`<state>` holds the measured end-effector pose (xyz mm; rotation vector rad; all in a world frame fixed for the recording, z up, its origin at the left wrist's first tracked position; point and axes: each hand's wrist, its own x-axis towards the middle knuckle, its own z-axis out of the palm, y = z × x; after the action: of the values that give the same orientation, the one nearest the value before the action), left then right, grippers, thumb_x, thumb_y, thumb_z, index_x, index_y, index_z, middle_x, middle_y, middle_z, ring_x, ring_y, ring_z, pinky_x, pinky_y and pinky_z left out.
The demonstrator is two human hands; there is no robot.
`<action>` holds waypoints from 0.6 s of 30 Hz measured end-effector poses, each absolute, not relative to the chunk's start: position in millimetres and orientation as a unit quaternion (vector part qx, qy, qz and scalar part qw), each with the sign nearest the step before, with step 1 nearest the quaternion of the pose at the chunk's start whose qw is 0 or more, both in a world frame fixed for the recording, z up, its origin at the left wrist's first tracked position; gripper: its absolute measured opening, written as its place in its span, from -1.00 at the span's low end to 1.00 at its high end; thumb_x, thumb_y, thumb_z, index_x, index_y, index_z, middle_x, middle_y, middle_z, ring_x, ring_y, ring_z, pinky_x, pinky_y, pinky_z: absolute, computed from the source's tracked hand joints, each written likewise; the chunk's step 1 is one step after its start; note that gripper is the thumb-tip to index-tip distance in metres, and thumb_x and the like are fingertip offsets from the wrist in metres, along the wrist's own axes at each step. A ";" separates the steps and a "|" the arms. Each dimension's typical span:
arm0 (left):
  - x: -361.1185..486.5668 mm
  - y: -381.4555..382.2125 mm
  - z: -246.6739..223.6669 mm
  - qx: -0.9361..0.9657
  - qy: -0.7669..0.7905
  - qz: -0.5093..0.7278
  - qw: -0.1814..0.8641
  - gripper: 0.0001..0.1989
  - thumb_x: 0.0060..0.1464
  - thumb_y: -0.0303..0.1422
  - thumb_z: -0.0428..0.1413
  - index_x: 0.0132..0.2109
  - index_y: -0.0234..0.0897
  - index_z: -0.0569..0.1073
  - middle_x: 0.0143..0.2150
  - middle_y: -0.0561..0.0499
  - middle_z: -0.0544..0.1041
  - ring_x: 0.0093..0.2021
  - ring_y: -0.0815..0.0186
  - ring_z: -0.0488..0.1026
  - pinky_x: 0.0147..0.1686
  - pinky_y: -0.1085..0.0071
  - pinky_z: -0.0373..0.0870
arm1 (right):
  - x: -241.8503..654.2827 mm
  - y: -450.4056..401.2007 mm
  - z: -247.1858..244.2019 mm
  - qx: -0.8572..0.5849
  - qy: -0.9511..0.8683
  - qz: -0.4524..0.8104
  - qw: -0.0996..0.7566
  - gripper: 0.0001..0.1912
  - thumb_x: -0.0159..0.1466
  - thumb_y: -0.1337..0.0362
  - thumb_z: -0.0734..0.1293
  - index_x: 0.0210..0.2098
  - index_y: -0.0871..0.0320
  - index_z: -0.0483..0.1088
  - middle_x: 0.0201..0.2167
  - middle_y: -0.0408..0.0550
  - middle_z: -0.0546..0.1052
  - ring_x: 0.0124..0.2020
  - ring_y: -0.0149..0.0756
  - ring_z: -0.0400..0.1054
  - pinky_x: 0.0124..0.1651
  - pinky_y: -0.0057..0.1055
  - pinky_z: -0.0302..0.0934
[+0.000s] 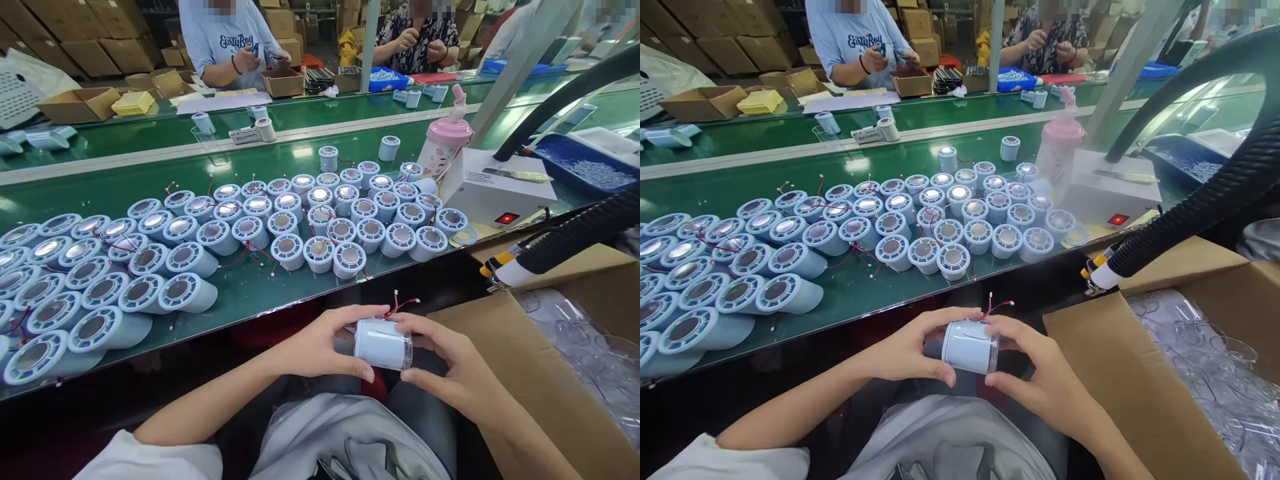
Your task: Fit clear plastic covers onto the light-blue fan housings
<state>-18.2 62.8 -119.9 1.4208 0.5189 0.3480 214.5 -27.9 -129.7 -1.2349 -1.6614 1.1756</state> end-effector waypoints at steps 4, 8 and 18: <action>-19.6 61.3 -114.5 0.676 0.228 0.160 0.682 -0.19 -0.15 -0.32 0.37 0.26 -0.06 0.27 0.26 -0.10 0.31 0.23 0.12 0.30 0.18 0.24 0.28 | 215.1 -29.2 -125.5 -0.494 -0.601 0.516 0.358 -0.53 0.24 0.27 0.41 0.10 -0.13 0.27 0.10 -0.12 0.38 0.07 -0.20 0.34 0.12 -0.29 0.29; -20.3 61.2 -111.1 0.725 0.222 0.171 0.629 -0.22 -0.13 -0.30 0.36 0.26 -0.11 0.28 0.25 -0.12 0.35 0.22 0.11 0.31 0.22 0.22 0.21 | 213.4 -30.0 -122.7 -0.503 -0.548 0.564 0.357 -0.57 0.24 0.22 0.41 0.08 -0.07 0.28 0.07 -0.06 0.37 0.05 -0.15 0.34 0.10 -0.23 0.29; -21.5 61.1 -108.3 0.779 0.198 0.186 0.565 -0.24 -0.07 -0.27 0.32 0.27 -0.15 0.26 0.27 -0.12 0.33 0.25 0.14 0.28 0.24 0.26 0.18 | 207.3 -28.1 -117.1 -0.482 -0.448 0.651 0.377 -0.60 0.23 0.15 0.40 0.02 0.00 0.27 -0.06 -0.06 0.42 -0.15 -0.25 0.36 -0.09 -0.32 0.32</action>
<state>-21.5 61.1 -108.3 1.8332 0.4648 0.4376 207.3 -28.1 -117.1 -1.2332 -1.1462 1.6646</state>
